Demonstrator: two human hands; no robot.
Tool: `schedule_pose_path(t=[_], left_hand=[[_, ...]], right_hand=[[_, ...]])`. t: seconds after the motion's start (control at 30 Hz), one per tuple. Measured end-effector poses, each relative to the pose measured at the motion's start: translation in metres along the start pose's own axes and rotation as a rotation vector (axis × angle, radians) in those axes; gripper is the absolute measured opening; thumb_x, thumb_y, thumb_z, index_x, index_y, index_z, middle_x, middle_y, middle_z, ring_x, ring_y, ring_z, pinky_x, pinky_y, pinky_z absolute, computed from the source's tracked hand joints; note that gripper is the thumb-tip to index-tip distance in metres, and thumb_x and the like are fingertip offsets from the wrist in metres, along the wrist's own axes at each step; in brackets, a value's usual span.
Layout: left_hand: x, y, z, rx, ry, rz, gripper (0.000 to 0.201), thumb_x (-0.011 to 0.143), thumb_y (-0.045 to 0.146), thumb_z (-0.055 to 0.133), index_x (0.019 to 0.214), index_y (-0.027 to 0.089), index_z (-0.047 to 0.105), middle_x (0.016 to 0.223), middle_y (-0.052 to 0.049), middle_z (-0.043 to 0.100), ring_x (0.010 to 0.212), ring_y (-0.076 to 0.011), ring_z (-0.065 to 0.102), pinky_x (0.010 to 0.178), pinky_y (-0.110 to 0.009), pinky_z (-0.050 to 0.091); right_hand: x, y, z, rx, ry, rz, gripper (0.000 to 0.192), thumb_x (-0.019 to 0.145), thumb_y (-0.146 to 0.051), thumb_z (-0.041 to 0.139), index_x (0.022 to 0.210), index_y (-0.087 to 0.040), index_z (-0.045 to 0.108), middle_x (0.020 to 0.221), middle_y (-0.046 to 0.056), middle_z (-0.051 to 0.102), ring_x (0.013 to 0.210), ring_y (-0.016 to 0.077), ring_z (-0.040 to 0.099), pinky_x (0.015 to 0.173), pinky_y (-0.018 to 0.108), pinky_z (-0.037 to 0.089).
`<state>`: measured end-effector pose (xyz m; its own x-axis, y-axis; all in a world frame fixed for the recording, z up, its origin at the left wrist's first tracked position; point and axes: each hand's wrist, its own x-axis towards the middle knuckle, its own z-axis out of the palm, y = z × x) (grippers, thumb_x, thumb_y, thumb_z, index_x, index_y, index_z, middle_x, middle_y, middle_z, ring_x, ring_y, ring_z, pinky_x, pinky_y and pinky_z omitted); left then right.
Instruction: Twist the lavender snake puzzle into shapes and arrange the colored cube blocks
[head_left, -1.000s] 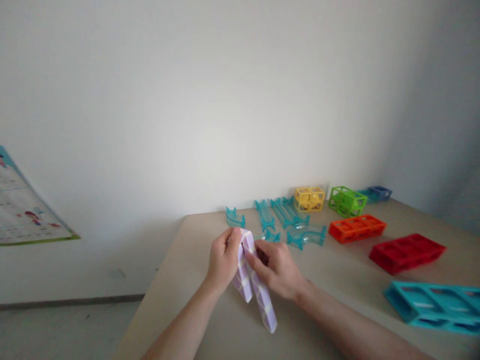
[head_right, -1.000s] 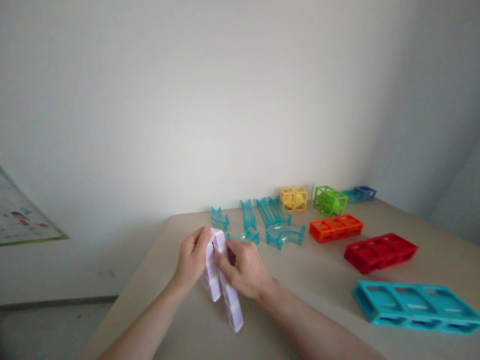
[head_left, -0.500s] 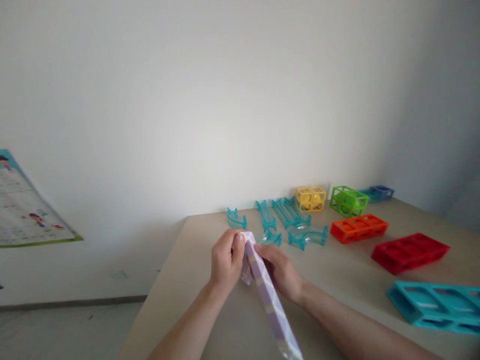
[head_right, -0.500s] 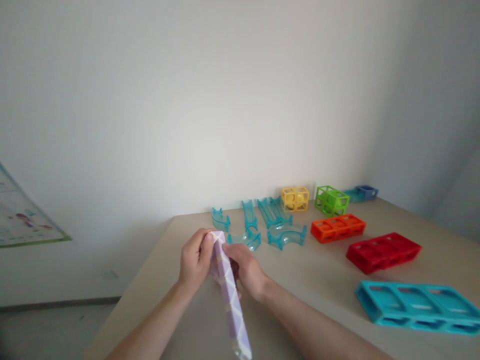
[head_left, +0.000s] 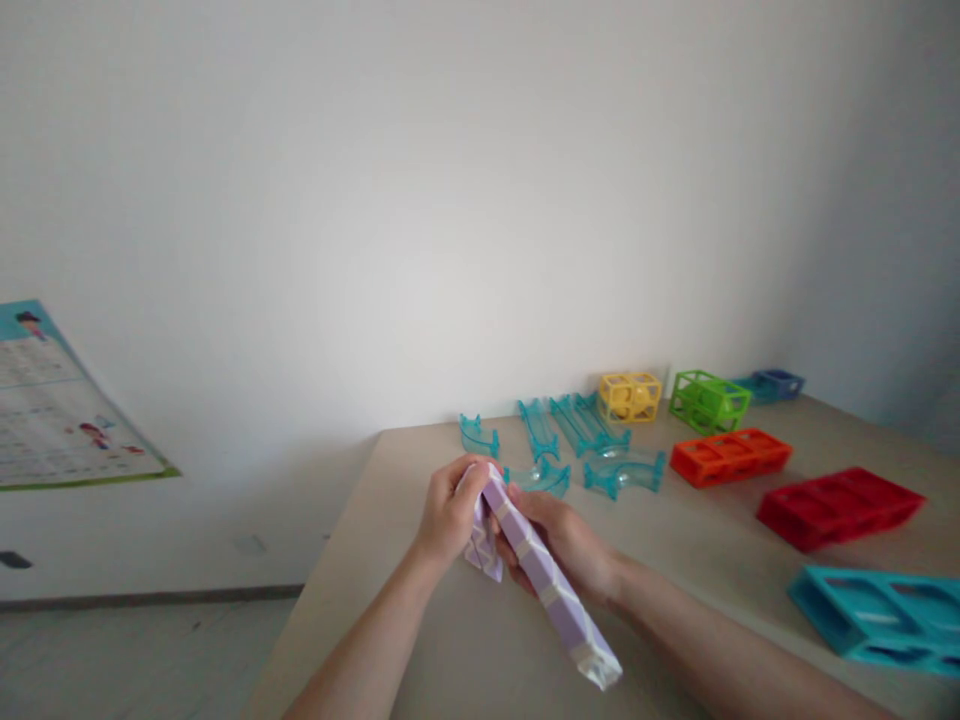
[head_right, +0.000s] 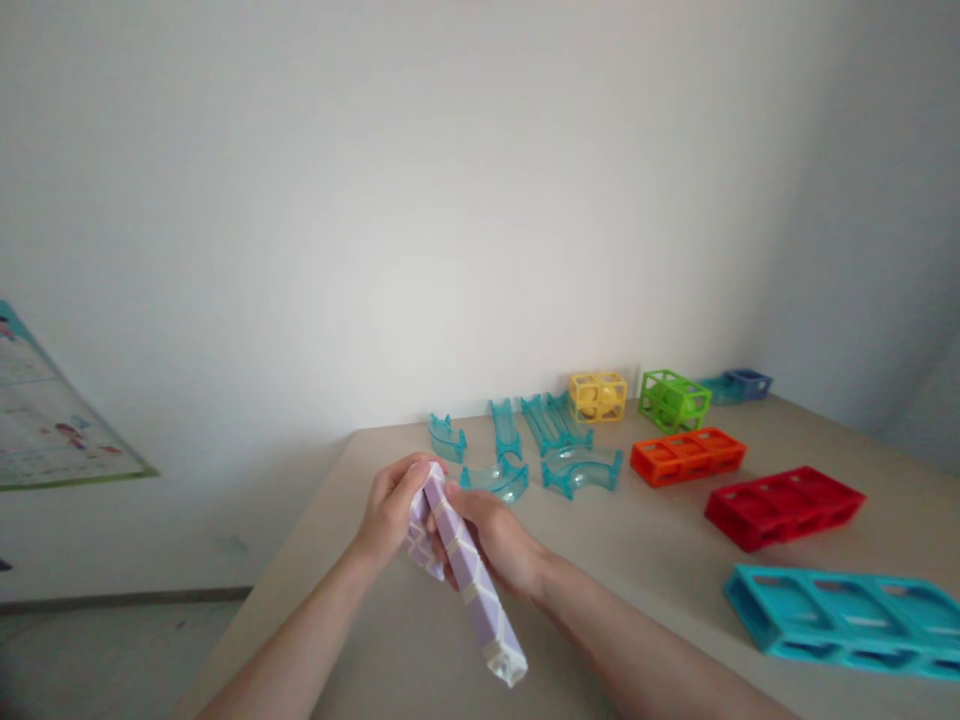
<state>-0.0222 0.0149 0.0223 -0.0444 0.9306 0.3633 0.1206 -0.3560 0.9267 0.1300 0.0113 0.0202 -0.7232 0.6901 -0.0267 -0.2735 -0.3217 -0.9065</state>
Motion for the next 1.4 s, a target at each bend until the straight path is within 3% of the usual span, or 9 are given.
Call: schedule_pose_path(t=[0.13,0.37,0.6,0.73,0.87,0.93,1.17,1.3,1.4], left_hand=[[-0.004,0.004,0.0,0.08,-0.001,0.08,0.033,0.091,0.04,0.046,0.081,0.014,0.064,0.063,0.0,0.057,0.056,-0.0109,0.05,0.053,-0.021,0.038],[-0.011,0.008,0.001,0.206,0.022,0.287,0.038,0.094,0.04,0.037,0.083,0.015,0.063,0.071,-0.004,0.061,0.066,-0.015,0.057,0.064,-0.025,0.044],[-0.016,0.006,0.003,0.105,0.076,0.27,0.041,0.093,0.046,0.037,0.084,0.015,0.063,0.073,-0.005,0.062,0.064,-0.0154,0.057,0.058,-0.024,0.043],[-0.015,0.002,0.004,0.02,0.149,0.227,0.039,0.093,0.044,0.038,0.084,0.016,0.063,0.07,-0.002,0.061,0.06,-0.0129,0.054,0.055,-0.023,0.041],[-0.012,0.0,0.007,-0.012,0.239,0.176,0.037,0.093,0.042,0.038,0.08,0.017,0.062,0.065,0.001,0.058,0.057,-0.0114,0.051,0.053,-0.021,0.039],[-0.011,-0.001,0.008,-0.013,0.252,0.147,0.037,0.093,0.042,0.037,0.081,0.017,0.061,0.064,0.001,0.059,0.056,-0.0116,0.051,0.052,-0.021,0.039],[-0.011,0.001,0.008,0.052,0.267,0.148,0.038,0.093,0.042,0.036,0.083,0.016,0.062,0.067,0.0,0.06,0.059,-0.0133,0.053,0.055,-0.022,0.042],[-0.011,0.0,0.007,0.072,0.288,0.159,0.04,0.094,0.043,0.035,0.085,0.016,0.063,0.071,-0.002,0.063,0.062,-0.0143,0.056,0.058,-0.023,0.044],[-0.011,-0.001,0.006,0.092,0.209,0.158,0.041,0.093,0.044,0.038,0.085,0.015,0.065,0.071,-0.003,0.064,0.061,-0.0144,0.056,0.057,-0.023,0.043]], right_hand=[[0.001,-0.003,-0.002,-0.065,-0.01,0.026,0.047,0.085,-0.06,0.048,0.08,-0.014,0.059,0.054,-0.001,0.054,0.034,0.0108,0.05,0.03,0.018,0.035],[-0.002,0.0,-0.003,0.162,-0.129,0.114,0.04,0.084,-0.057,0.052,0.081,-0.017,0.054,0.048,-0.006,0.048,0.028,0.0087,0.043,0.025,0.017,0.035],[-0.006,0.008,0.01,0.3,-0.188,0.051,0.046,0.084,-0.064,0.05,0.085,-0.019,0.053,0.053,-0.006,0.049,0.031,0.0078,0.043,0.03,0.018,0.038],[-0.007,0.008,0.013,-0.128,-0.049,0.002,0.064,0.085,-0.075,0.03,0.07,-0.016,0.054,0.045,-0.001,0.049,0.034,0.0134,0.047,0.034,0.024,0.038],[-0.006,0.009,0.007,-0.774,0.279,-0.198,0.069,0.089,-0.072,0.023,0.049,-0.019,0.039,0.046,-0.002,0.035,0.043,0.009,0.034,0.042,0.023,0.027],[-0.005,0.011,0.004,-0.937,0.333,-0.267,0.067,0.093,-0.067,0.021,0.047,-0.019,0.034,0.046,-0.003,0.03,0.044,0.0087,0.029,0.045,0.025,0.024],[-0.01,0.007,0.009,-1.077,0.272,-0.38,0.052,0.097,-0.052,0.033,0.06,-0.018,0.043,0.053,-0.003,0.04,0.05,0.0097,0.035,0.051,0.025,0.024],[-0.012,0.004,0.014,-1.073,0.29,-0.351,0.051,0.098,-0.051,0.032,0.061,-0.018,0.045,0.054,-0.003,0.04,0.05,0.0097,0.035,0.051,0.025,0.025],[-0.01,0.007,0.013,-0.972,0.266,-0.305,0.055,0.095,-0.056,0.032,0.056,-0.019,0.039,0.052,-0.003,0.034,0.048,0.0093,0.03,0.047,0.024,0.023]])
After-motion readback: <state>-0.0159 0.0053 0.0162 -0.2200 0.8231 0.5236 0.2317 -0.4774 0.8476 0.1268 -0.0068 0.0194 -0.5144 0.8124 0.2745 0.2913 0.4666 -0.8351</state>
